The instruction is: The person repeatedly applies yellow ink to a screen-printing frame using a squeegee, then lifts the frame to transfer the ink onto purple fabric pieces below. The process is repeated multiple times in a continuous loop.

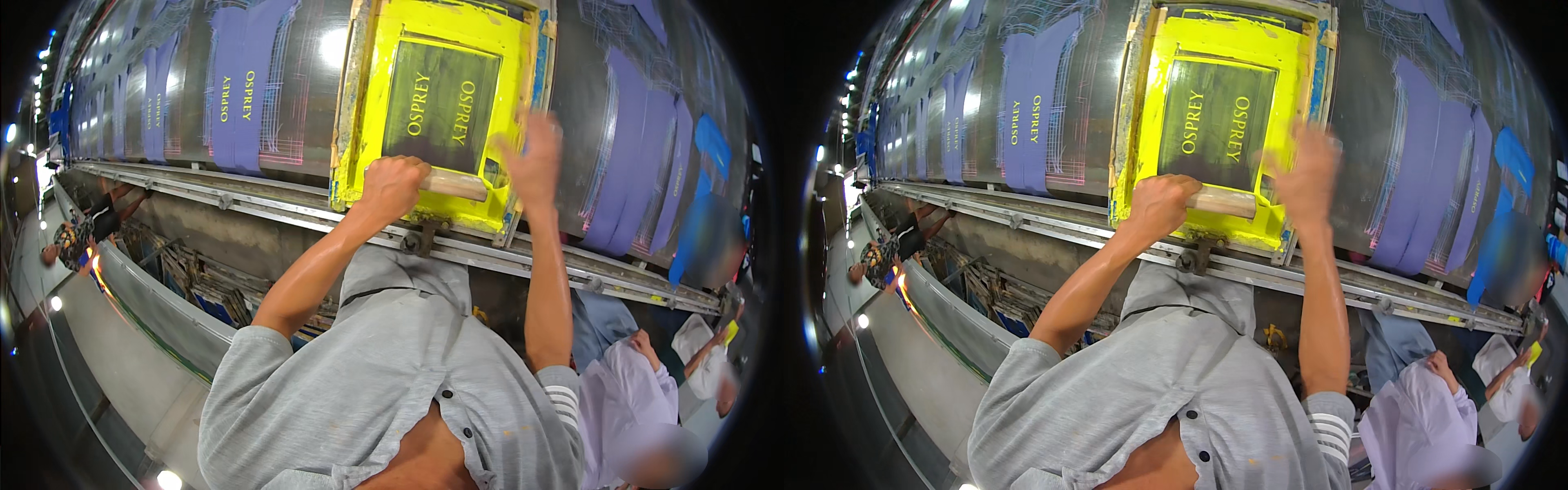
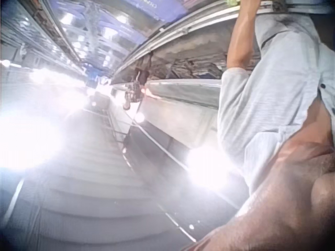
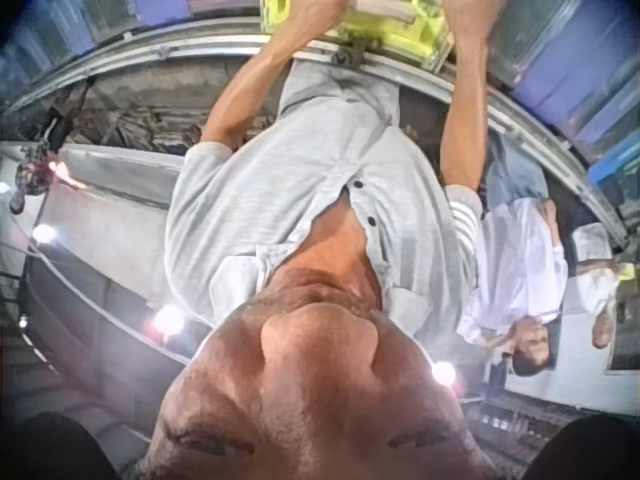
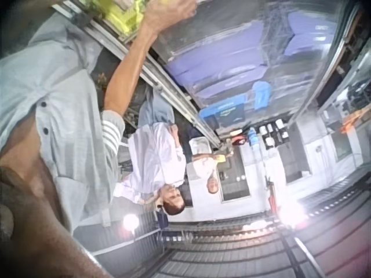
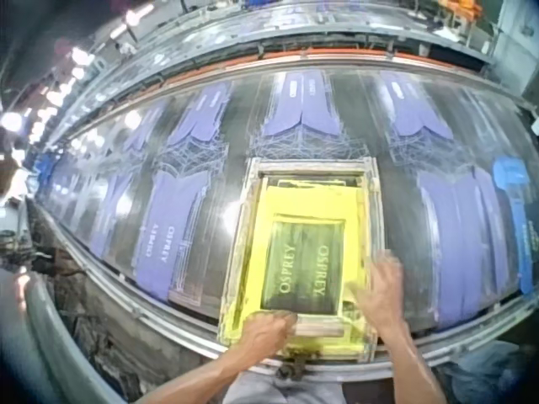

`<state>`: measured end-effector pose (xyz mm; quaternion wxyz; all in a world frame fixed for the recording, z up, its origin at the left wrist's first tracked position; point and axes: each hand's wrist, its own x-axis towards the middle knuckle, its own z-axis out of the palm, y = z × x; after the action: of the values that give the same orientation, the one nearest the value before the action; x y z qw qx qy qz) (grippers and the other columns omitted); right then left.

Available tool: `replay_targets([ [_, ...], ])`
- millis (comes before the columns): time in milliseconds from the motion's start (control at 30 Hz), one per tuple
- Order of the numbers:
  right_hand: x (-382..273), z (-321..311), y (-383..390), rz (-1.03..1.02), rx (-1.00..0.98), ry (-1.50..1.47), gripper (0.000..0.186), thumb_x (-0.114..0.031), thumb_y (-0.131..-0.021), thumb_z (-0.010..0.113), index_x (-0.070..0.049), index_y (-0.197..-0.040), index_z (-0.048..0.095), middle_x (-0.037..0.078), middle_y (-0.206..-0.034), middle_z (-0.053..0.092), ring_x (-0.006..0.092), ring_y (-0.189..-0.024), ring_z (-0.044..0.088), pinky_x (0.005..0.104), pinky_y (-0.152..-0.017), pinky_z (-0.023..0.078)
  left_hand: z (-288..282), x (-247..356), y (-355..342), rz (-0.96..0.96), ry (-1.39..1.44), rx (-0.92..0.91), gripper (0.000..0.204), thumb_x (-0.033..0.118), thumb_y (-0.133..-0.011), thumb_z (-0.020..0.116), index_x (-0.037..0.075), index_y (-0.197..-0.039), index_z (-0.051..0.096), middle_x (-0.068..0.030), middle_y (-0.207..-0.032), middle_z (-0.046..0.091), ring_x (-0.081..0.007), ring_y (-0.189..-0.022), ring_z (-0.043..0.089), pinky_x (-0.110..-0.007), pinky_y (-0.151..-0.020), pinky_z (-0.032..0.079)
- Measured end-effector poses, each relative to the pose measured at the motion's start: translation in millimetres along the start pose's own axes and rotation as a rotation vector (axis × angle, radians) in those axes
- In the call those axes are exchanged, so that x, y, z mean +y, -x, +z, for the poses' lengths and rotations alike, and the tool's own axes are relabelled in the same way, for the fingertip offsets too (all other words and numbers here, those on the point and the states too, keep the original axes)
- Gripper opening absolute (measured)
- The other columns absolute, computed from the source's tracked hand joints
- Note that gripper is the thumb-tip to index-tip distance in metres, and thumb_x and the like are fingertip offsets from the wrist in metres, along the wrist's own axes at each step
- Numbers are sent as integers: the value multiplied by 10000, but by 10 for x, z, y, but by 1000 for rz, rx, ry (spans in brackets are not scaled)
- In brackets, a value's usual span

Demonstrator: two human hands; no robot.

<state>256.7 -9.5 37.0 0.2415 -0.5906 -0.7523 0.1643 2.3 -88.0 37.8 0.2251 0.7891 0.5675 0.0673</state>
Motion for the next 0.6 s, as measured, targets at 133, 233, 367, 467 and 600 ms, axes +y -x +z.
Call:
replay_targets([
  [133, 507, 10, 219, 647, 206, 30, 382, -353, -941, 654, -29, -1138, 699, 165, -1034, 714, 348, -959, 659, 455, -852, 497, -23, 93, 382, 31, 8, 11, 239, 15, -716, 627, 80, -923, 726, -98, -895, 720, -322, -838, 706, -462, -689, 552],
  [233, -105, -103, 290, 651, 98, -119, 332, -323, -956, 623, -16, -1034, 721, 188, -900, 708, 362, -841, 666, 446, -789, 500, -513, 45, 963, 8, 5, 75, 140, 25, -704, 633, 78, -814, 700, -114, -833, 701, -332, -782, 698, -471, -661, 547],
  [367, -1264, -700, 372, 487, 286, -254, 312, -262, -961, 606, 32, -968, 711, 197, -843, 709, 291, -767, 666, 403, -729, 491, -1731, 148, 1792, -23, -7, 58, 279, 18, -721, 634, 101, -966, 738, -80, -985, 750, -307, -878, 717, -437, -709, 566],
  [467, -1850, -542, 504, 534, 281, -316, 266, -217, -956, 620, 17, -1002, 739, 145, -822, 722, 215, -787, 677, 359, -741, 511, -2001, -209, 2093, 27, -62, 9, 251, 23, -722, 630, 90, -943, 729, -85, -974, 750, -311, -871, 717, -438, -709, 567],
  [600, -1523, 1052, 560, 424, 308, -135, 246, -220, -960, 627, -4, -966, 744, 153, -858, 729, 257, -801, 693, 404, -750, 523, -583, -1880, 1862, 74, 86, 67, 216, 32, -738, 640, 93, -921, 737, -122, -935, 743, -341, -824, 713, -442, -682, 563],
])
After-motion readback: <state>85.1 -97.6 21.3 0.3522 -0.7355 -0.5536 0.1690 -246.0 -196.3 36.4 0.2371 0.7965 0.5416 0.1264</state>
